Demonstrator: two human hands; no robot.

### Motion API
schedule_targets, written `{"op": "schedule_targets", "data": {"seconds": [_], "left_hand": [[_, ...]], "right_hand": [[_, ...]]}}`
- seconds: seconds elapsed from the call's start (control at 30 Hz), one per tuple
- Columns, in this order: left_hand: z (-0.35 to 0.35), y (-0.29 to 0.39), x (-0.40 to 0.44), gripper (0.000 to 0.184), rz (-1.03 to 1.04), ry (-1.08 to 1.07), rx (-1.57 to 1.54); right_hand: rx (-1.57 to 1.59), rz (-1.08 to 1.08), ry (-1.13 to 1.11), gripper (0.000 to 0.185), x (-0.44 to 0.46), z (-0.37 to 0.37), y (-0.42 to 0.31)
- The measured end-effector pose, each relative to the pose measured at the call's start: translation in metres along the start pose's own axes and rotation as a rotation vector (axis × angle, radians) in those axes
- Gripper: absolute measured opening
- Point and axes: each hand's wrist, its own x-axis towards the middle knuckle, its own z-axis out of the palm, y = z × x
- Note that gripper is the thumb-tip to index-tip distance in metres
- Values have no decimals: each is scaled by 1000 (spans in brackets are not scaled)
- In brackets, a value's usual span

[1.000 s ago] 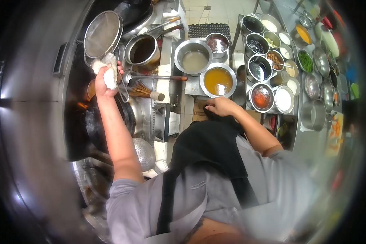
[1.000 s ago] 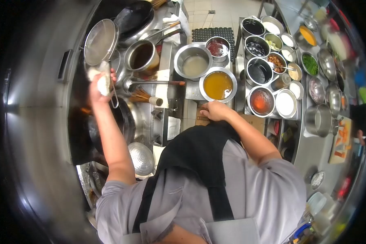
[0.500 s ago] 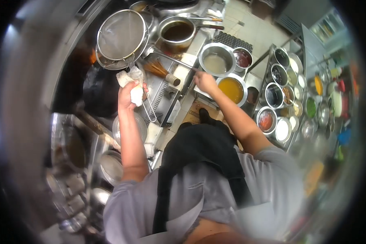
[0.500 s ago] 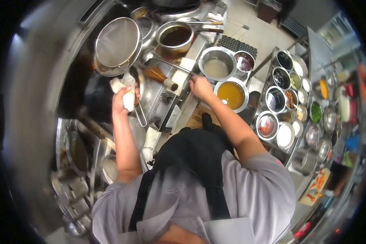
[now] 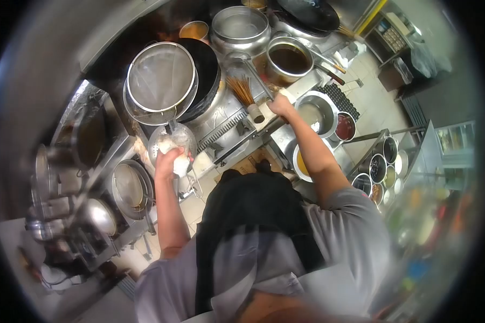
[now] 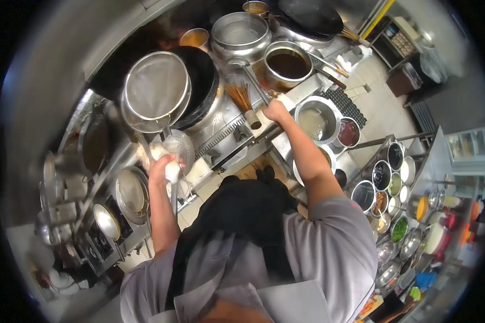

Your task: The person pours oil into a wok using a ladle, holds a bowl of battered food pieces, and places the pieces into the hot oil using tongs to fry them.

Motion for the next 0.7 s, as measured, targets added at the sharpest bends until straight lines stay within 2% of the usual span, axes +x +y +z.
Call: {"op": "schedule_targets", "data": {"seconds": [0.1, 0.17, 0.2, 0.37, 0.4, 0.43, 0.5, 0.53, 0.57, 0.63, 0.7], "left_hand": [[-6, -12, -7, 39, 10, 33, 9], [0, -13, -8, 39, 33, 62, 15], [6, -12, -12, 40, 50, 85, 9], [12, -19, -15, 40, 2, 123, -13], [14, -19, -15, 38, -3, 127, -5], [16, -16, -11, 37, -3, 129, 5], [28, -11, -16, 37, 53, 155, 24], [35, -12, -16, 37, 106, 181, 29], [37, -14, -13, 37, 96, 173, 24], [32, -17, -10, 38, 85, 139, 83], [31, -19, -6, 39, 56, 140, 85]], "right_hand": [[171, 35, -85, 54, -48, -36, -49], [790, 78, -155, 52, -57, -36, -50], [785, 77, -163, 52, -51, -32, -48], [225, -79, 249, 46, -16, 20, -10], [123, -97, 255, 44, -17, 13, -10], [127, -101, 259, 44, -27, -2, -21], [405, -14, 100, 42, -71, -32, -44], [522, 17, 63, 41, -82, -43, -45], [773, 29, -18, 38, -87, -50, -36], [915, 29, -78, 37, -99, -68, -16], [706, 9, 18, 41, -112, -83, 7]]}}
